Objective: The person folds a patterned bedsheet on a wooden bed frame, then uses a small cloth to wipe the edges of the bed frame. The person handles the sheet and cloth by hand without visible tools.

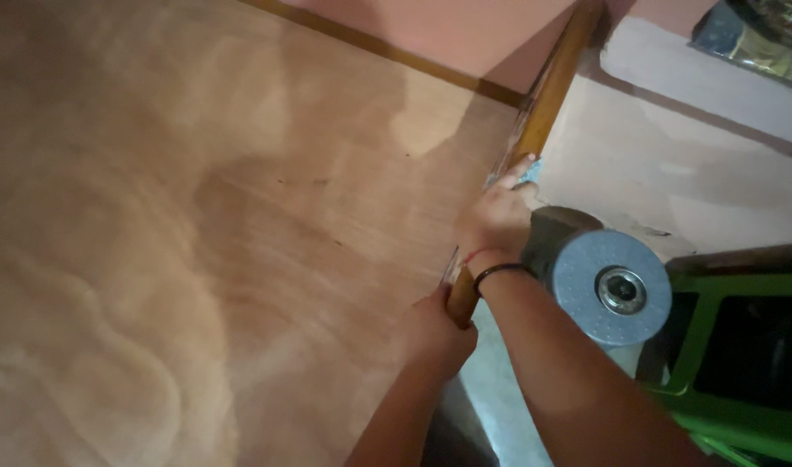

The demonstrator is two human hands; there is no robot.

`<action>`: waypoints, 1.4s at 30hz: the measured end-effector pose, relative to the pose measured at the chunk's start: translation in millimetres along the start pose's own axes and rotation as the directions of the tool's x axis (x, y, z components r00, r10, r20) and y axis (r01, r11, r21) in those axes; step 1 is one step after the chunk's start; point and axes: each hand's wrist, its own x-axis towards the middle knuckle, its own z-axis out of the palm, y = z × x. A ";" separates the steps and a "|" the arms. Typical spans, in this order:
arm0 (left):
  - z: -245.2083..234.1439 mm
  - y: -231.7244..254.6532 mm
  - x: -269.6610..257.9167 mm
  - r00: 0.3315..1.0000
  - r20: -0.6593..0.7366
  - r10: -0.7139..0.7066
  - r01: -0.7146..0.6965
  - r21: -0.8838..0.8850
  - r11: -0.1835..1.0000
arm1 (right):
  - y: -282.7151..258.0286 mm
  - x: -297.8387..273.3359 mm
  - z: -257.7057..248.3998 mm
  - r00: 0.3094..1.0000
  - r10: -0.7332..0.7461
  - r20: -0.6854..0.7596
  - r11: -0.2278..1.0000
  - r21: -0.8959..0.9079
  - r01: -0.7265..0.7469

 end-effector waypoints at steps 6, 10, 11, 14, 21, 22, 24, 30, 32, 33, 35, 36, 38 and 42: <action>1.3 -1.3 1.0 1.000 -0.010 -0.005 0.004 -0.079 0.997 | 1.2 21.9 7.8 1.000 -0.008 -0.020 0.997 -0.082 0.006; -18.1 12.9 -5.1 0.988 0.092 -0.124 0.119 0.054 0.991 | -0.5 35.7 4.3 0.999 0.033 0.030 0.999 -0.021 -0.033; -20.5 15.7 -6.2 0.986 0.102 -0.133 0.128 0.058 0.990 | -1.1 41.6 4.5 0.998 0.054 0.043 0.998 -0.028 -0.053; -23.6 17.9 -4.4 0.989 0.100 -0.109 0.109 0.005 0.994 | 0.4 60.5 4.2 0.998 0.048 0.047 0.999 -0.001 -0.048; -31.0 19.2 -1.6 0.973 0.168 -0.160 0.143 0.108 0.984 | 0.5 71.7 8.5 0.999 0.025 0.022 1.000 0.006 -0.025; -30.5 19.9 -1.4 0.974 0.166 -0.152 0.138 0.092 0.986 | 1.0 73.0 8.1 0.999 0.037 0.023 0.999 -0.006 -0.036; -30.5 19.1 -1.6 0.977 0.155 -0.144 0.136 0.061 0.989 | -0.7 73.1 9.4 0.998 0.054 0.031 0.998 -0.025 -0.053; -33.4 20.1 1.9 0.964 0.214 -0.158 0.142 0.090 0.986 | -8.9 70.0 -0.2 0.997 0.071 0.023 0.995 -0.071 -0.070; -30.0 18.0 -1.5 0.964 0.202 -0.171 0.154 0.098 0.983 | -10.3 64.3 -6.9 0.997 0.062 0.041 0.998 -0.032 -0.061; -27.7 17.8 0.5 0.967 0.187 -0.175 0.158 0.103 0.982 | -13.1 65.7 -8.4 0.997 0.054 0.047 0.999 -0.004 -0.053; -22.5 16.4 2.8 0.973 0.160 -0.167 0.154 0.090 0.984 | -16.4 66.7 -12.1 0.995 0.078 0.065 0.997 -0.001 -0.078; -19.5 16.0 4.0 0.976 0.149 -0.162 0.151 0.083 0.985 | -17.0 66.1 -14.3 0.993 0.091 0.074 0.996 -0.002 -0.091; -12.9 22.2 17.7 0.990 0.108 -0.091 0.084 0.069 0.994 | -18.5 64.5 -17.2 0.990 0.104 0.098 0.995 0.004 -0.105; 4.5 55.5 73.0 0.996 0.089 -0.010 0.007 0.035 0.999 | -17.9 64.3 -21.0 0.997 0.059 0.043 0.995 0.082 -0.062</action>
